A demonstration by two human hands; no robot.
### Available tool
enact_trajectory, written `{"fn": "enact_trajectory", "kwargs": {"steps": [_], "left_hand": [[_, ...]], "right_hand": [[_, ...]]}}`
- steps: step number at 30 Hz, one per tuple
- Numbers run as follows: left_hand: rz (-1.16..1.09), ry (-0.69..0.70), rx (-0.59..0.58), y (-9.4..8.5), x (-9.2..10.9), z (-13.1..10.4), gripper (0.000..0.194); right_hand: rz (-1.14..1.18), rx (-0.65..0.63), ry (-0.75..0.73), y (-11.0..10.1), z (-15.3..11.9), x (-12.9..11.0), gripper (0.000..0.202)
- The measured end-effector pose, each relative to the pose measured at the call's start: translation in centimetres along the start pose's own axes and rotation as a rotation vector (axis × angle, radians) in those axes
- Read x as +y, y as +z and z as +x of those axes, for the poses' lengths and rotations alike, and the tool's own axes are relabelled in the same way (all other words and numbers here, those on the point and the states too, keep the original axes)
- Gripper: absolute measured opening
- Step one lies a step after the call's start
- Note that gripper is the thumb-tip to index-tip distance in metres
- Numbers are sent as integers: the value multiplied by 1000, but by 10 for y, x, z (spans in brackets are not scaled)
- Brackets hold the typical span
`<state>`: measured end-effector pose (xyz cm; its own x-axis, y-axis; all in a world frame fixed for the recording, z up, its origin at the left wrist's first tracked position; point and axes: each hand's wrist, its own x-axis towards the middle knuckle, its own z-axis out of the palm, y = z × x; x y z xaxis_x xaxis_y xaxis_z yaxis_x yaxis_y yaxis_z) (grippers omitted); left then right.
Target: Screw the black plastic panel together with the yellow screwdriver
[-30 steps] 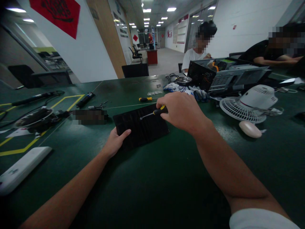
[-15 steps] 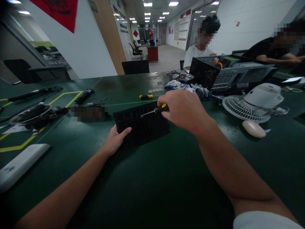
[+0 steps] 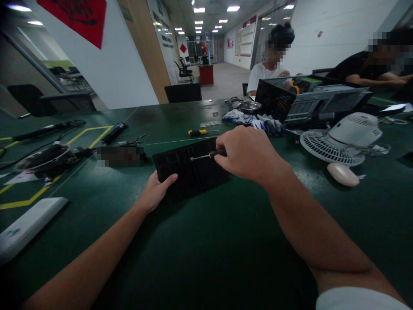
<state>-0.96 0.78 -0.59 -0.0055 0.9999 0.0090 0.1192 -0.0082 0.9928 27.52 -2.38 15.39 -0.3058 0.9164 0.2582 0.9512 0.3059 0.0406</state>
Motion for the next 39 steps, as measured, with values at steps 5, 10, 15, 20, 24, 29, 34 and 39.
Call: {"fn": "enact_trajectory", "kwargs": {"steps": [5, 10, 15, 20, 24, 29, 34, 39], "left_hand": [[-1, -2, 1, 1, 0, 0, 56], [-6, 13, -7, -1, -1, -1, 58], [-11, 3, -19, -2, 0, -1, 58], [4, 9, -6, -1, 0, 0, 54], [5, -4, -6, 0, 3, -2, 53], [-12, -16, -1, 0, 3, -3, 56], [9, 12, -1, 0, 1, -2, 55], [24, 27, -4, 0, 1, -2, 52]], "right_hand": [[-55, -67, 4, 0, -1, -5, 37], [-60, -124, -11, 5, -1, -2, 46], [154, -88, -67, 6, -2, 14, 34], [156, -16, -104, 1, -1, 22, 20], [123, 39, -26, -2, 0, 19, 23], [125, 83, -34, 0, 0, 12, 24], [110, 100, -47, 3, 0, 8, 23], [103, 105, -47, 5, 0, 5, 23]]}}
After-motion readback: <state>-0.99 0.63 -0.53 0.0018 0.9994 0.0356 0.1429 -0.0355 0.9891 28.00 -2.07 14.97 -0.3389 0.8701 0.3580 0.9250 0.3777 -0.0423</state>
